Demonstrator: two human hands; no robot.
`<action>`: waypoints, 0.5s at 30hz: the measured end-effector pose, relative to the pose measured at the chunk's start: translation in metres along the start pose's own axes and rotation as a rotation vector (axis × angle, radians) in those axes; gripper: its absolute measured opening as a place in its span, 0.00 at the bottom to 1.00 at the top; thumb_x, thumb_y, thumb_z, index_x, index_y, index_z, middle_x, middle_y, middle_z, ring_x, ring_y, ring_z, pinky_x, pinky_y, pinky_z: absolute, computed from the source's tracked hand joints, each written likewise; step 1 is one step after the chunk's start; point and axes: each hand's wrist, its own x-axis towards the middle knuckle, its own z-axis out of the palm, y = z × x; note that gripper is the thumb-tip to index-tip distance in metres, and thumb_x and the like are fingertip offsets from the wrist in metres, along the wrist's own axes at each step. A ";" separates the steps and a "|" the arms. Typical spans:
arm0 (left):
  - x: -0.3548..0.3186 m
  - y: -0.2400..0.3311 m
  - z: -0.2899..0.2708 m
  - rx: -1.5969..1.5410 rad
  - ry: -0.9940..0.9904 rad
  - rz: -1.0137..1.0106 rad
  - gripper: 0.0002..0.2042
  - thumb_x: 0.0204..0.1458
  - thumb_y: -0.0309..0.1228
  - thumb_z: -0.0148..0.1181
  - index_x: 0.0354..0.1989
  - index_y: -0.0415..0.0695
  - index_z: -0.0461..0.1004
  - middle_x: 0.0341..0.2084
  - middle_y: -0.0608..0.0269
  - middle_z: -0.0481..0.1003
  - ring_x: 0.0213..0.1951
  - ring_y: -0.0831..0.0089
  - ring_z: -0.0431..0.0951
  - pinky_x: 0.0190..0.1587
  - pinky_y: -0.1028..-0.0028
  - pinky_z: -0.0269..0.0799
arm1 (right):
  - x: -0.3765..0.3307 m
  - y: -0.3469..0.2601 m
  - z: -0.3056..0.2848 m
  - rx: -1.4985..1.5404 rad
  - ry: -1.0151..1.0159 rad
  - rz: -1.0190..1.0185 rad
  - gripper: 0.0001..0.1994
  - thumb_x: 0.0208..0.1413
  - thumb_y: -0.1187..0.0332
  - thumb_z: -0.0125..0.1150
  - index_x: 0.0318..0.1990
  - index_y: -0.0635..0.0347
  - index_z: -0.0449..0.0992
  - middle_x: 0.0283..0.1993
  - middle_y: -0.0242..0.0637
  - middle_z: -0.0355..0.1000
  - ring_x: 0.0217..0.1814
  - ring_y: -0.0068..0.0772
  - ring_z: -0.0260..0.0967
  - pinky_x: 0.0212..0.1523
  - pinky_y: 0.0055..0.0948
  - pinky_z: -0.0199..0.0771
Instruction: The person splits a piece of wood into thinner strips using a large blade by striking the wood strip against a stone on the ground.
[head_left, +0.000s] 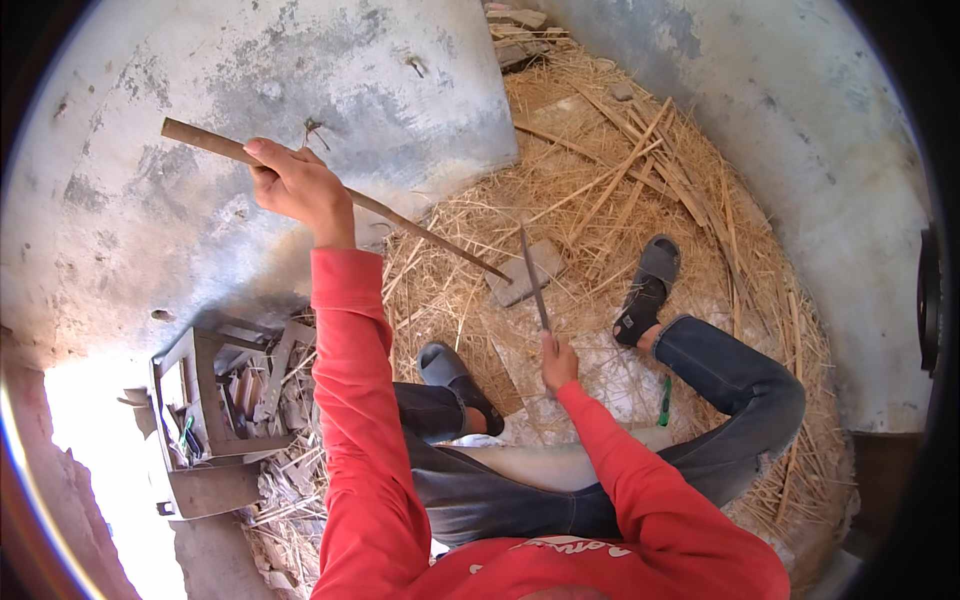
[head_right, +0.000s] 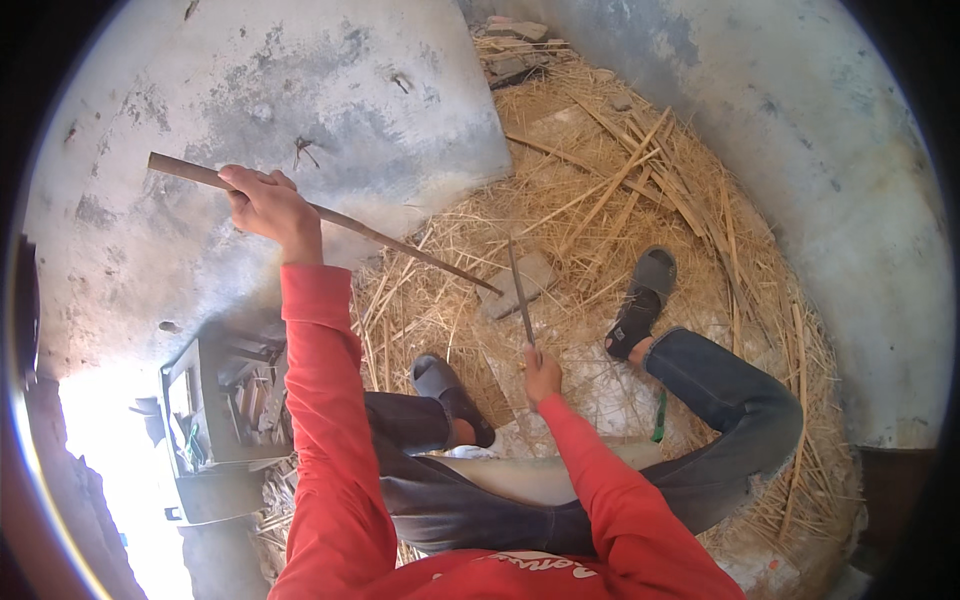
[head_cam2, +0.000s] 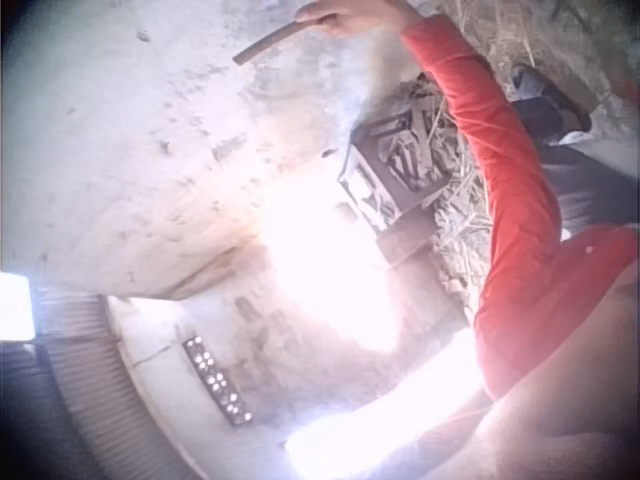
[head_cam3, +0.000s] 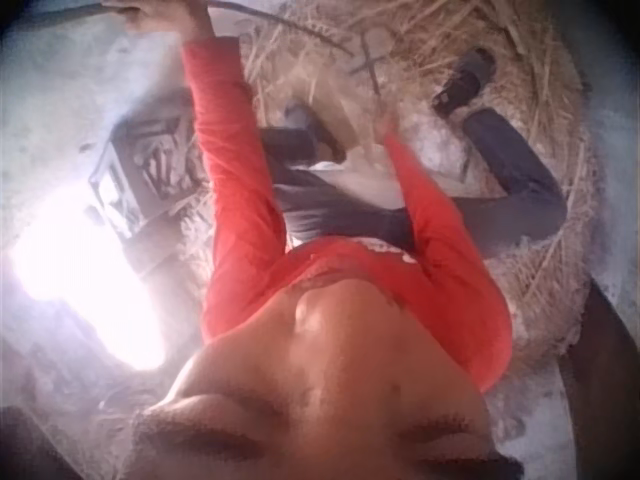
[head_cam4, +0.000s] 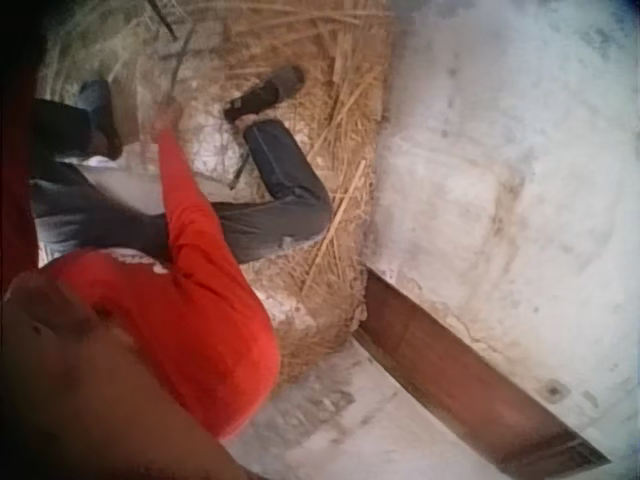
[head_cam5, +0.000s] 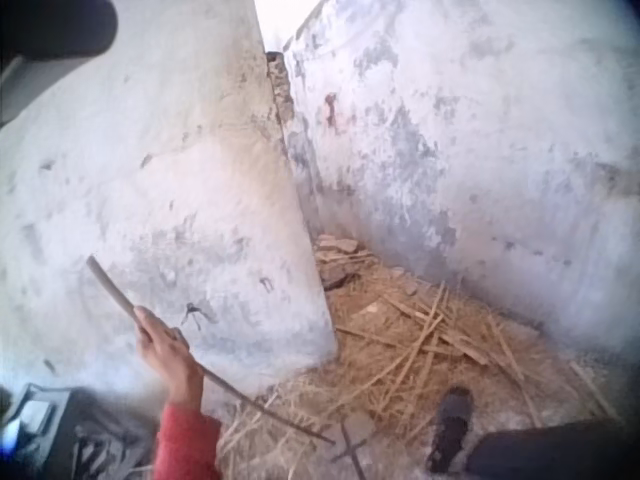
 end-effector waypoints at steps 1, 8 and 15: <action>0.003 -0.002 -0.003 -0.009 0.001 -0.001 0.24 0.67 0.48 0.49 0.22 0.47 0.54 0.14 0.75 0.51 0.14 0.85 0.48 0.15 0.79 0.45 | 0.012 -0.019 -0.007 0.092 0.026 -0.008 0.22 0.68 0.51 0.49 0.30 0.62 0.71 0.19 0.35 0.66 0.19 0.26 0.65 0.20 0.29 0.63; 0.014 -0.011 -0.010 -0.006 0.009 -0.011 0.24 0.67 0.49 0.49 0.22 0.47 0.54 0.13 0.74 0.51 0.14 0.83 0.47 0.15 0.78 0.47 | 0.002 -0.068 -0.015 0.426 0.086 -0.070 0.20 0.67 0.53 0.52 0.32 0.64 0.70 0.20 0.43 0.64 0.21 0.35 0.65 0.25 0.40 0.66; 0.014 0.000 -0.009 -0.041 -0.006 -0.020 0.24 0.67 0.48 0.48 0.22 0.48 0.54 0.14 0.74 0.51 0.14 0.83 0.47 0.15 0.77 0.46 | -0.016 0.039 0.008 -0.017 -0.094 0.088 0.24 0.65 0.48 0.52 0.34 0.65 0.73 0.24 0.49 0.71 0.26 0.53 0.66 0.33 0.44 0.67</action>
